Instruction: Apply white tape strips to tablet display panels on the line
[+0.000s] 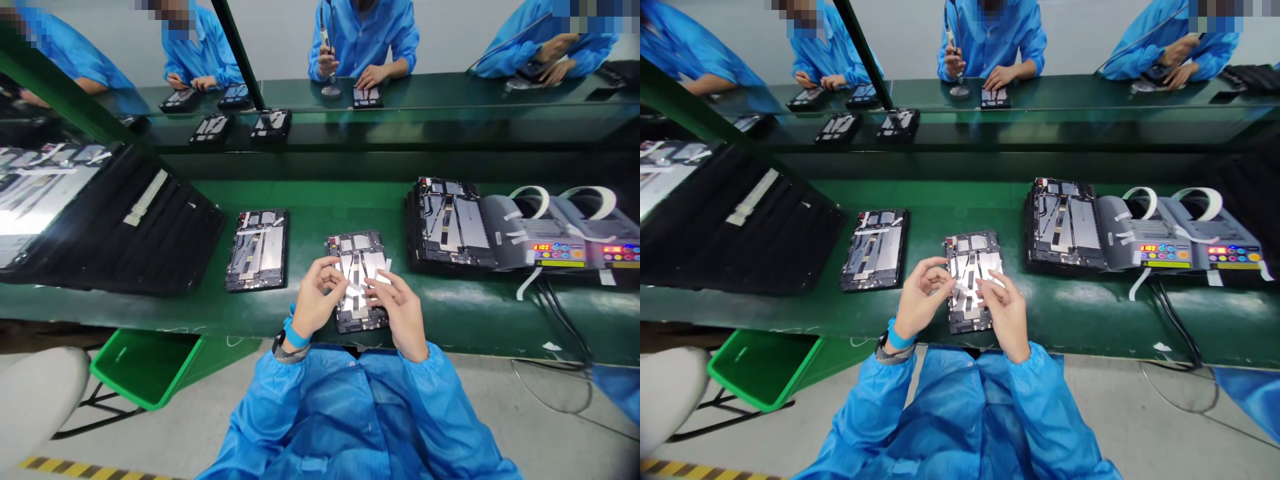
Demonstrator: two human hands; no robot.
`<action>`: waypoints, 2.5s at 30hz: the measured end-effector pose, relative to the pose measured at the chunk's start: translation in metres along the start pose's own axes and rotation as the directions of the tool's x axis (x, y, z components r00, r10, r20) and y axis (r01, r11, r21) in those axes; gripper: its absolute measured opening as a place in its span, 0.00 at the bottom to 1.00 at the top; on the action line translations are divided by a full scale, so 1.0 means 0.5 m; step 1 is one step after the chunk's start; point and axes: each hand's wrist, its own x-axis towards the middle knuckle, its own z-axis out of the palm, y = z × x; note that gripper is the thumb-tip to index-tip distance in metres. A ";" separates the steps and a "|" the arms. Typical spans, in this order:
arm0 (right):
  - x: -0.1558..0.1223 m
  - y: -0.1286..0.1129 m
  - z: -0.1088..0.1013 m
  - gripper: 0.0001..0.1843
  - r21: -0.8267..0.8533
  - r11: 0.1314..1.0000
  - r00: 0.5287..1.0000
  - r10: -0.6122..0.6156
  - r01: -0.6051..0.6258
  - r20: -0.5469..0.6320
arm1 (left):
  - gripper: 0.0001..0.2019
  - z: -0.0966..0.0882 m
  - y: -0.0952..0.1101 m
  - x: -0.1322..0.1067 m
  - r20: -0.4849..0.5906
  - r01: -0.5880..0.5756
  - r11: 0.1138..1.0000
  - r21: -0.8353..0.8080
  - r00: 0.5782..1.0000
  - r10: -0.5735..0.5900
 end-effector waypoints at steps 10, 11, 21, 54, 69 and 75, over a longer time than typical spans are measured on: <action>-0.010 0.006 0.010 0.28 -0.047 0.990 0.990 -0.135 0.134 -0.028 | 0.20 0.006 -0.015 -0.005 -0.012 -0.004 0.979 0.203 1.000 0.007; -0.006 0.005 0.002 0.27 -0.071 0.985 0.986 -0.163 0.160 -0.038 | 0.19 0.000 -0.018 0.003 -0.049 -0.022 0.962 0.273 0.998 0.036; 0.136 -0.046 -0.085 0.23 -0.280 0.955 0.992 -0.074 0.101 0.105 | 0.06 0.001 -0.029 0.199 0.408 -0.455 0.620 0.639 0.884 0.228; -0.022 0.030 -0.131 0.13 0.097 0.951 0.955 -0.286 0.292 -0.077 | 0.11 0.072 -0.029 0.107 0.527 -0.562 0.462 0.687 0.822 0.216; 0.007 0.019 -0.157 0.13 0.044 0.952 0.953 -0.304 0.304 0.002 | 0.04 0.047 -0.040 0.236 0.660 -0.571 0.564 0.597 0.749 0.059; 0.054 0.010 -0.121 0.19 -0.076 0.937 0.938 -0.332 0.340 0.098 | 0.04 0.037 -0.044 0.238 0.605 -0.532 0.557 0.638 0.793 0.064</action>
